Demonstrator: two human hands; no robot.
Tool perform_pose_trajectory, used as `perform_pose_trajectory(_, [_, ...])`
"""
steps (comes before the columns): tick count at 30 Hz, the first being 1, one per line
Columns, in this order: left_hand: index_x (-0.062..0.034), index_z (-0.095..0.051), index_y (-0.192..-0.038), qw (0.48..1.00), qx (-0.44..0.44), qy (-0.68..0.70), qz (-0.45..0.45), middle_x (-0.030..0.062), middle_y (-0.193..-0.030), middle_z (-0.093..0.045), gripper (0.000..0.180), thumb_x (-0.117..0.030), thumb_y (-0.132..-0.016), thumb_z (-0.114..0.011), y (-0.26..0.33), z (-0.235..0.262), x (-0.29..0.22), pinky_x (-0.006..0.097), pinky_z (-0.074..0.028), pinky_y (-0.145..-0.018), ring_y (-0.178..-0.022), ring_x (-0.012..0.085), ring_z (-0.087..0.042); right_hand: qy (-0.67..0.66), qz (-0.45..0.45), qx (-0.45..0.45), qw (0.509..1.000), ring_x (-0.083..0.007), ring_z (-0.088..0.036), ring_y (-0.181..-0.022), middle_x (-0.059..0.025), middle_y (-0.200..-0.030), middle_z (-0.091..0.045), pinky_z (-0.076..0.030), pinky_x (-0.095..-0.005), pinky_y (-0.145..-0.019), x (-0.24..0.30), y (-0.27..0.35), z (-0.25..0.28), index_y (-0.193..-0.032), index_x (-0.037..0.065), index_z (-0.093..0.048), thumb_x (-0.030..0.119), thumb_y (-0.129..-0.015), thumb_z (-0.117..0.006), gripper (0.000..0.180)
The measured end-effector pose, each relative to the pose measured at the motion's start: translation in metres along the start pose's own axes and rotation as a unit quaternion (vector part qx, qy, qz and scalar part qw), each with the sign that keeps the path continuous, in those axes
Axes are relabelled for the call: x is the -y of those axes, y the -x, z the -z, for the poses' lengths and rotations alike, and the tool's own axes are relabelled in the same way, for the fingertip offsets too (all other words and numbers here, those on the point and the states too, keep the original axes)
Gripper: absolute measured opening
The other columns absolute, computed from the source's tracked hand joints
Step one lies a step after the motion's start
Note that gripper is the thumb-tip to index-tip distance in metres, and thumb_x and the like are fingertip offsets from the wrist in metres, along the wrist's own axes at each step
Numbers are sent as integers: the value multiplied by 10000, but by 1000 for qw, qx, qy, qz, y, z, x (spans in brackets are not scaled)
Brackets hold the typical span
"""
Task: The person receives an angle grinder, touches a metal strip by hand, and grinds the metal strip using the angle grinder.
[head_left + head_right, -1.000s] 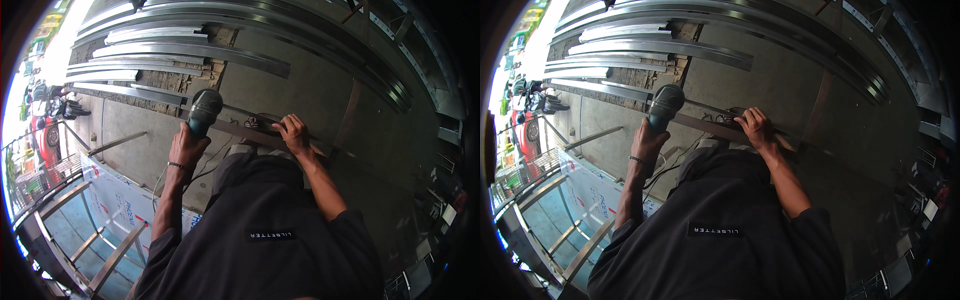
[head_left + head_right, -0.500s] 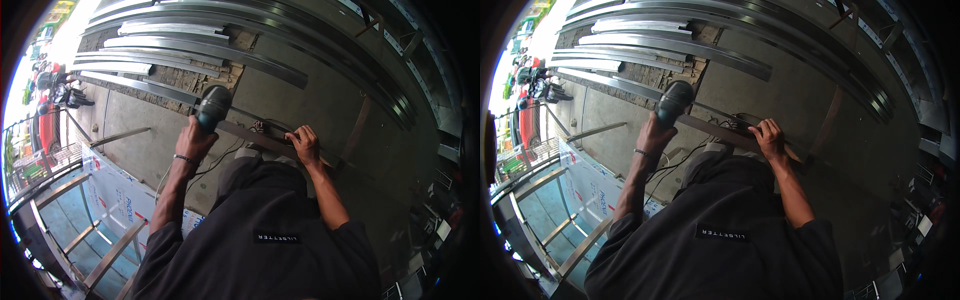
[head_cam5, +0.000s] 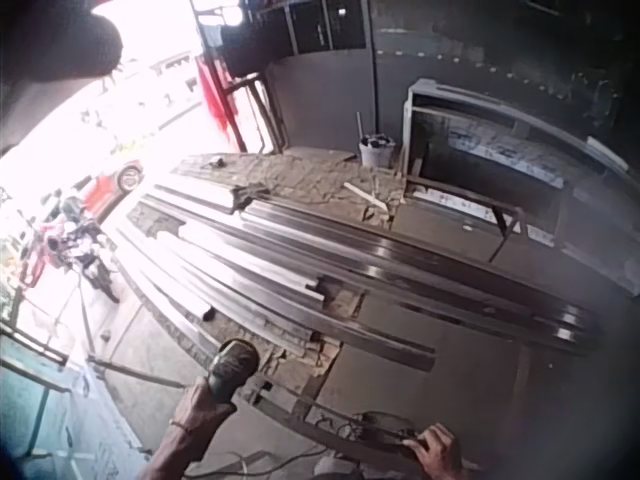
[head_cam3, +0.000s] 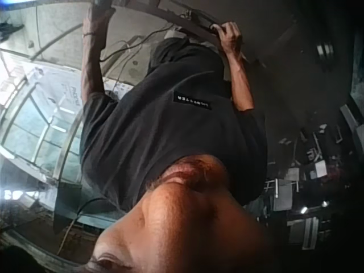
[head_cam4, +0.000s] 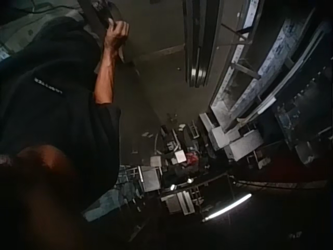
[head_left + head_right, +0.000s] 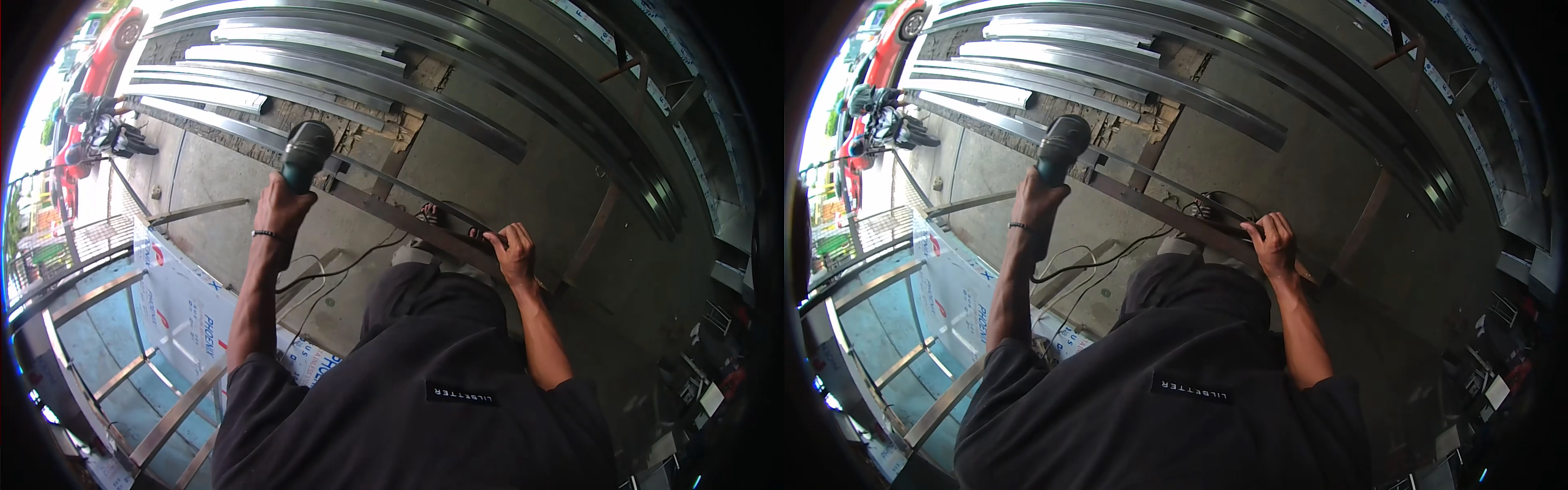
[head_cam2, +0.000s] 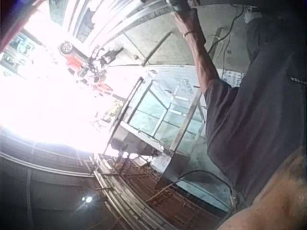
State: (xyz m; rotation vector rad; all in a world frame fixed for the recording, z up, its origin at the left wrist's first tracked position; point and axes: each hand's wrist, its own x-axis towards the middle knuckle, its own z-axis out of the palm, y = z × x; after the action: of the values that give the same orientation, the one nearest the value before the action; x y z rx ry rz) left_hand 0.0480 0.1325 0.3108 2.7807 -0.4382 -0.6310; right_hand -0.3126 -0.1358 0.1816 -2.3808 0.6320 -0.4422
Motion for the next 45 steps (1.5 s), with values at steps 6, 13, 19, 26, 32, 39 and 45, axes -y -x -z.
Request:
perform_pose_trajectory(6, [134, -606, -1089, 998, -48, 0, 45, 325, -953, -710, 592, -304, -739, -797, -52, 31, 48, 486, -574, -815, -921, 433, -730, 0, 1, -2, 1000, -320, -586, -719, -105, -751, -579, -468, -452, -655, 3, -2, 1, -789, 21, -571, 152, -873, -827, 299])
perform_pose_trajectory(13, [117, -593, -1096, 1000, -23, 11, 5, 294, -948, -701, 555, -278, -755, -782, -22, 17, 25, 465, -563, -816, -905, 398, -722, 0, 8, -5, 1000, -318, -579, -711, -108, -739, -570, -460, -457, -650, 1, -7, 3, -788, 22, -557, 132, -878, -823, 302])
perform_pose_trajectory(19, [88, -588, -1082, 998, 44, 44, 6, 290, -943, -687, 517, -264, -750, -773, -8, 12, 7, 471, -540, -832, -900, 415, -702, -1, 9, 9, 1000, -326, -562, -702, -111, -734, -557, -443, -465, -644, -4, -11, 2, -781, 23, -538, 133, -880, -824, 322])
perform_pose_trajectory(26, [129, -614, -1064, 997, -68, 23, 22, 294, -910, -703, 535, -267, -743, -776, -63, 35, 74, 464, -565, -797, -881, 387, -729, -11, 8, 4, 1000, -330, -554, -698, -113, -729, -545, -435, -471, -640, -3, -10, 1, -780, 24, -531, 136, -870, -832, 333])
perform_pose_trajectory(32, [118, -663, -959, 995, -91, 18, 28, 260, -824, -704, 492, -306, -740, -780, -110, 67, 107, 465, -568, -725, -792, 354, -731, -1, 12, 9, 1000, -330, -548, -690, -112, -723, -539, -429, -472, -631, -4, -12, 2, -776, 27, -530, 127, -854, -842, 337])
perform_pose_trajectory(39, [77, -666, -927, 991, -129, 39, 23, 184, -752, -695, 456, -314, -718, -773, -121, 72, 133, 420, -567, -650, -687, 283, -710, -2, 22, 17, 1000, -324, -541, -683, -106, -716, -534, -429, -466, -628, -4, -18, 5, -773, 32, -536, 104, -845, -845, 325])
perform_pose_trajectory(45, [105, -643, -962, 994, -93, 57, 24, 211, -790, -699, 489, -299, -724, -780, -85, 62, 89, 444, -577, -696, -735, 315, -724, -2, 18, 14, 1000, -323, -531, -677, -103, -707, -527, -423, -466, -626, -8, -15, 3, -768, 34, -537, 107, -840, -849, 329])
